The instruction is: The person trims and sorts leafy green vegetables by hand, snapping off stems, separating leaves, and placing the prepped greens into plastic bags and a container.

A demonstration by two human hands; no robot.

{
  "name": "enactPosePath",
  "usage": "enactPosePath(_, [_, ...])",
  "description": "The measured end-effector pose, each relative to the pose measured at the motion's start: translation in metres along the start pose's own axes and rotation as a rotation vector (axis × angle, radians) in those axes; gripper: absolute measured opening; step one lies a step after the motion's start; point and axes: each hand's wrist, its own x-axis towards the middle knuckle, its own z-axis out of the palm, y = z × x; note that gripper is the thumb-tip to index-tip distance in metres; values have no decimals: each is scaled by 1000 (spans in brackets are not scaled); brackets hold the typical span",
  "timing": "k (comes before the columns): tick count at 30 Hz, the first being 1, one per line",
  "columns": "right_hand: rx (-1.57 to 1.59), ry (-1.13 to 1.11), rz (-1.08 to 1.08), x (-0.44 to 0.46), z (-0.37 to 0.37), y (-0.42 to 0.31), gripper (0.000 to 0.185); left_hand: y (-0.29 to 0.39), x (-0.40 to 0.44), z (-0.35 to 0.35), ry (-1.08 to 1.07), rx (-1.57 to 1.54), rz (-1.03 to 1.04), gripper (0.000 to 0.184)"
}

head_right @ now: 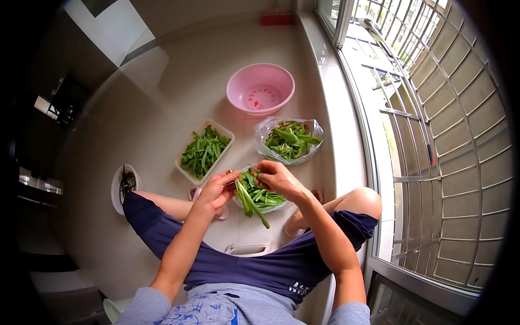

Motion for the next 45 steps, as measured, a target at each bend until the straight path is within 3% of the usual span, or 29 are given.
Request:
enactPosePath(3, [-97, 48, 17, -1, 13, 0, 10, -2, 3, -2, 54, 51, 55, 11])
enactPosePath(7, [-496, 183, -207, -3, 26, 5, 28, -5, 6, 3, 157, 95, 96, 11])
enactPosePath(9, [-539, 138, -104, -2, 26, 8, 24, -6, 7, 4, 158, 123, 130, 14])
enactPosePath(13, [-209, -4, 7, -3, 18, 1, 17, -1, 1, 6, 7, 2, 102, 19])
enactPosePath(16, [241, -198, 195, -5, 10, -2, 9, 7, -7, 3, -300, -245, -54, 31])
enactPosePath(22, [437, -273, 253, -4, 7, 1, 10, 1, -5, 2, -319, -170, 82, 22])
enactPosePath(26, [367, -202, 257, -6, 10, -6, 10, 1, -5, 2, -257, -134, 122, 17])
enactPosePath(28, [162, -70, 175, -7, 11, -8, 14, 1, -6, 3, -194, -100, 170, 17])
enactPosePath(33, [116, 5, 87, -2, 11, 3, 22, -2, -8, 7, -115, 17, 253, 18])
enactPosePath(35, [-98, 41, -95, 2, 18, 9, 21, -4, -8, 9, -97, 59, 289, 19])
enactPosePath(37, [-74, 29, -43, 0, 19, 6, 20, -6, -6, 9, -48, 199, 338, 19])
enactPosePath(40, [-7, 7, 95, -6, 18, -9, 11, -2, -7, 6, -74, 163, 296, 20])
enactPosePath(45, [41, -24, 145, -3, 9, 0, 12, 5, -12, 7, -127, 122, 183, 18])
